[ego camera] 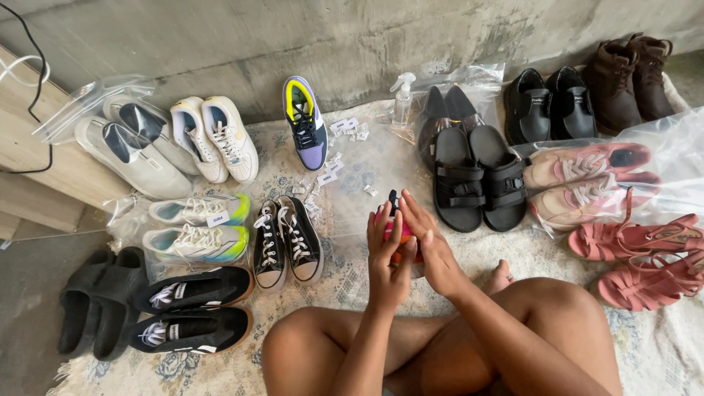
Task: The person sits on a rug surrounded by various shoes and cleans a pink and black sneaker using a spray bottle and a white cloth. They wipe the shoe's exterior and interior, then place it next to a purple and yellow sneaker.
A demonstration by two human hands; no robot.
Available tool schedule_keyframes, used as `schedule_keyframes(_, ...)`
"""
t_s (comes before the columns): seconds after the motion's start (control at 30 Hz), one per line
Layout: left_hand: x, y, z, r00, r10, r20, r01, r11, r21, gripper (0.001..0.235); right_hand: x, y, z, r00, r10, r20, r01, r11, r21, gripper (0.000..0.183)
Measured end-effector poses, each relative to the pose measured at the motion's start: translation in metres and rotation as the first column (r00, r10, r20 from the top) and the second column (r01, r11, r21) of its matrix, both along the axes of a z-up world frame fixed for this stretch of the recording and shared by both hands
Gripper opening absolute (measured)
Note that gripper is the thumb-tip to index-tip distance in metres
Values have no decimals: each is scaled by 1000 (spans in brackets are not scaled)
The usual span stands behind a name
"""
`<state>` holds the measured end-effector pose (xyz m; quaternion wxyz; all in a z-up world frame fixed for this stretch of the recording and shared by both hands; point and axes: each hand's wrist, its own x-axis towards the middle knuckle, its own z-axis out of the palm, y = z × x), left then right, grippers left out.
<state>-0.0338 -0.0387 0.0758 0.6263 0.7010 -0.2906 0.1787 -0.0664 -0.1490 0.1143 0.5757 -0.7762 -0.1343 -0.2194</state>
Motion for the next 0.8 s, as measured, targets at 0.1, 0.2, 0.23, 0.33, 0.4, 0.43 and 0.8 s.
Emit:
schedule_keyframes(0.1,-2,-1,3,997,-3,-72,2,1000,-24,52,5,0,-8,999,-51,1,51,998,-39,53)
schedule_keyframes(0.2,3,-4,-11,977,2,-215,-8,1000,-26,49,13,-2,-29,995,-67,-76,69,998,14,49)
schedule_keyframes(0.23,6,-2,-12,976,2,-219,-8,1000,-27,49,15,-2,-33,995,-68,-80,69,998,13,49)
schedule_keyframes(0.33,15,-2,-11,954,-10,-298,0,999,-35,43,22,-6,-36,990,-49,-133,54,998,36,48)
schedule_keyframes(0.4,19,-4,-6,933,-22,-359,2,998,-56,43,27,-8,-29,985,-28,-172,44,995,90,47)
schedule_keyframes(0.43,21,-3,-5,932,-22,-362,2,999,-54,43,27,-7,-27,984,-29,-175,45,995,92,47)
schedule_keyframes(0.8,28,10,23,764,-81,-639,90,996,-19,52,15,14,44,868,41,-495,160,920,357,55)
